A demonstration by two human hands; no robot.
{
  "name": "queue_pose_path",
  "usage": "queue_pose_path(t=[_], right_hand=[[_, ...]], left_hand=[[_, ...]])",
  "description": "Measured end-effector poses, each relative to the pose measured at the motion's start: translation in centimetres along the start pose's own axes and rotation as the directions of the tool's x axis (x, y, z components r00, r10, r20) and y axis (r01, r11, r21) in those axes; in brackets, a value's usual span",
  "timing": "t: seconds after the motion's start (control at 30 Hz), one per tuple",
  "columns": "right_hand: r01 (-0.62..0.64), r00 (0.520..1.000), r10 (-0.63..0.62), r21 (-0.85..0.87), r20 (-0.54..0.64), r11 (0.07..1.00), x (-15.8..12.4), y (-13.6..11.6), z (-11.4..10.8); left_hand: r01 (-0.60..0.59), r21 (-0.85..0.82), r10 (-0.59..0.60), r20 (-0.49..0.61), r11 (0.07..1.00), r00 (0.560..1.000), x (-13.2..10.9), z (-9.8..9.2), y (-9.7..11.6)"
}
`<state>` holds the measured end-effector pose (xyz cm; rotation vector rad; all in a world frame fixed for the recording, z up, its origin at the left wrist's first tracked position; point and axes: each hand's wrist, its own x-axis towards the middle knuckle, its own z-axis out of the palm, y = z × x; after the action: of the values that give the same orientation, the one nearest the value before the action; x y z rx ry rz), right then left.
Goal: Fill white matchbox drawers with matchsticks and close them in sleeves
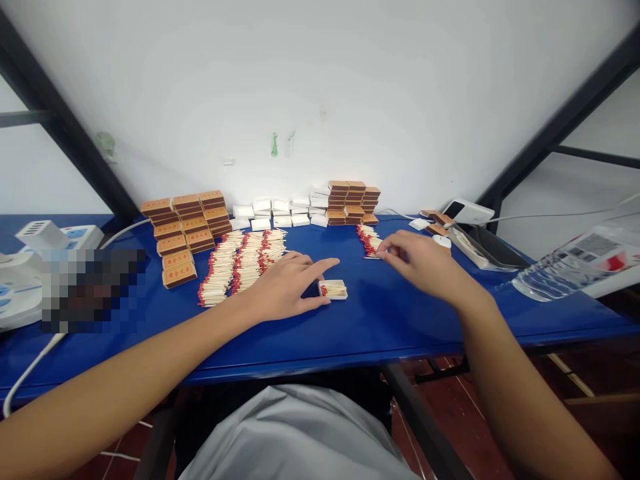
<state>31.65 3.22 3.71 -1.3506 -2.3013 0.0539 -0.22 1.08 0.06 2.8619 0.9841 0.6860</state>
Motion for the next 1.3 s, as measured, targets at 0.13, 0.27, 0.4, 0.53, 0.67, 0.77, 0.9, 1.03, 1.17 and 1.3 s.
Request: queue_pose_path(t=[0.13, 0.27, 0.4, 0.53, 0.67, 0.77, 0.9, 1.03, 1.17, 1.3], right_hand=[[-0.013, 0.999, 0.011, 0.033, 0.044, 0.999, 1.1, 4.7, 1.0], [0.002, 0.996, -0.012, 0.109, 0.093, 0.994, 1.2, 5.4, 2.5], [-0.012, 0.994, 0.001, 0.101, 0.105, 0.995, 1.3, 4.9, 2.9], [-0.037, 0.99, 0.027, 0.074, 0.138, 0.997, 1.1, 5.6, 2.7], [-0.051, 0.992, 0.043, 0.066, 0.115, 0.997, 0.6, 6.5, 2.5], [-0.042, 0.997, 0.038, 0.063, 0.069, 0.997, 0.4, 6.6, 2.5], [-0.033, 0.998, 0.029, 0.065, 0.064, 0.997, 0.5, 6.4, 2.4], [-0.048, 0.996, 0.042, 0.072, 0.077, 0.996, 0.5, 6.4, 2.4], [-0.07, 0.994, 0.061, 0.102, 0.086, 0.992, 0.3, 6.4, 2.4], [-0.081, 0.996, 0.073, 0.138, 0.059, 0.987, 0.2, 5.5, 2.4]], left_hand=[[0.004, -0.008, -0.004, 0.01, 1.0, 1.0, 0.0, 0.0, 0.0], [0.013, -0.02, -0.013, 0.006, 1.0, 1.0, 0.0, 0.0, -0.1], [0.021, -0.01, -0.02, 0.023, 1.0, 1.0, 0.0, 0.0, -0.1], [0.018, -0.02, -0.018, 0.015, 1.0, 1.0, 0.0, -0.2, 0.0], [0.015, -0.021, -0.015, 0.019, 1.0, 1.0, 0.0, -0.2, 0.0], [0.019, -0.011, -0.018, 0.024, 1.0, 1.0, 0.0, -0.2, 0.1], [0.016, -0.014, -0.016, 0.019, 1.0, 1.0, 0.0, -0.2, 0.0], [0.013, -0.03, -0.012, 0.016, 0.999, 1.0, 0.0, -0.1, 0.0], [0.01, -0.038, -0.01, 0.004, 0.999, 1.0, 0.0, -0.1, -0.1], [0.009, -0.031, -0.008, 0.008, 0.999, 1.0, 0.0, -0.1, -0.1]])
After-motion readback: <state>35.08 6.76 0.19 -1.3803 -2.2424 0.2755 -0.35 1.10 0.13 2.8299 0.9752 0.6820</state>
